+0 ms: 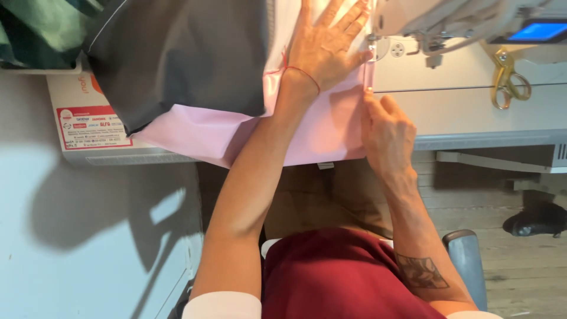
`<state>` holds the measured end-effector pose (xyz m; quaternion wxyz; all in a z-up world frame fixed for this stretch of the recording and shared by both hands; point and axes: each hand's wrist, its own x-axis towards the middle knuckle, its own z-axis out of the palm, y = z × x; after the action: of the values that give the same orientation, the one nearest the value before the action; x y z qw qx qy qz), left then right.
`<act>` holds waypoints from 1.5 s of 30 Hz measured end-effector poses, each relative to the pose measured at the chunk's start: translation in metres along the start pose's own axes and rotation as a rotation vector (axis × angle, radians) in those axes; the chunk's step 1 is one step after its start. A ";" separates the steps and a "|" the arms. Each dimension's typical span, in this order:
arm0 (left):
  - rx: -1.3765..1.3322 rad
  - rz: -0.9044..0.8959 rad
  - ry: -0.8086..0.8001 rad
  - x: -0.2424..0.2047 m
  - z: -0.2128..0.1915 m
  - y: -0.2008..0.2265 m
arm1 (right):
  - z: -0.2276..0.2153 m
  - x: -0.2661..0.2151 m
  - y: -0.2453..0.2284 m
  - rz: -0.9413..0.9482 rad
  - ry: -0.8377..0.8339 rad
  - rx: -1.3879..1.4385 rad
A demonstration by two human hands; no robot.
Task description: The person is sewing and trimming the edges of a pink and white fabric bag using an industrial sewing machine and scissors.
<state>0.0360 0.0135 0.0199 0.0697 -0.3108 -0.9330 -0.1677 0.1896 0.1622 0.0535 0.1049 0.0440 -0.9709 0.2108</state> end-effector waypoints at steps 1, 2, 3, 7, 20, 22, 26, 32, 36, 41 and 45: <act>0.035 -0.031 -0.011 0.001 -0.006 0.006 | -0.002 -0.003 0.001 -0.055 -0.001 -0.040; 0.039 -0.023 -0.012 0.001 -0.006 0.007 | -0.002 -0.002 0.003 -0.050 0.006 -0.037; 0.027 -0.017 -0.014 -0.002 -0.005 0.011 | -0.002 -0.005 0.005 -0.021 -0.028 -0.045; -0.005 0.013 -0.004 -0.002 -0.007 0.011 | -0.004 -0.013 0.011 -0.059 -0.032 -0.064; -0.012 0.001 -0.097 0.007 -0.010 0.017 | -0.002 -0.011 0.035 -0.090 -0.097 -0.073; 0.033 0.052 0.011 0.007 -0.002 0.013 | -0.003 -0.010 0.036 -0.079 -0.106 -0.092; 0.019 0.035 -0.015 0.008 -0.006 0.015 | 0.000 -0.006 0.039 -0.086 -0.092 -0.111; 0.017 0.010 -0.022 0.009 -0.009 0.007 | 0.002 0.002 0.040 -0.067 -0.097 -0.086; 0.002 0.012 -0.019 0.004 -0.002 0.005 | 0.003 0.003 0.040 -0.061 -0.109 -0.101; -0.006 0.025 0.005 0.008 0.001 0.001 | 0.006 0.006 0.042 -0.077 -0.108 -0.130; -0.010 0.029 0.021 0.004 0.005 -0.003 | 0.005 0.006 0.040 -0.072 -0.090 -0.111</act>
<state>0.0309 0.0156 0.0153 0.0805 -0.3228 -0.9268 -0.1744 0.1778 0.1964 0.0343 0.0711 0.0824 -0.9826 0.1508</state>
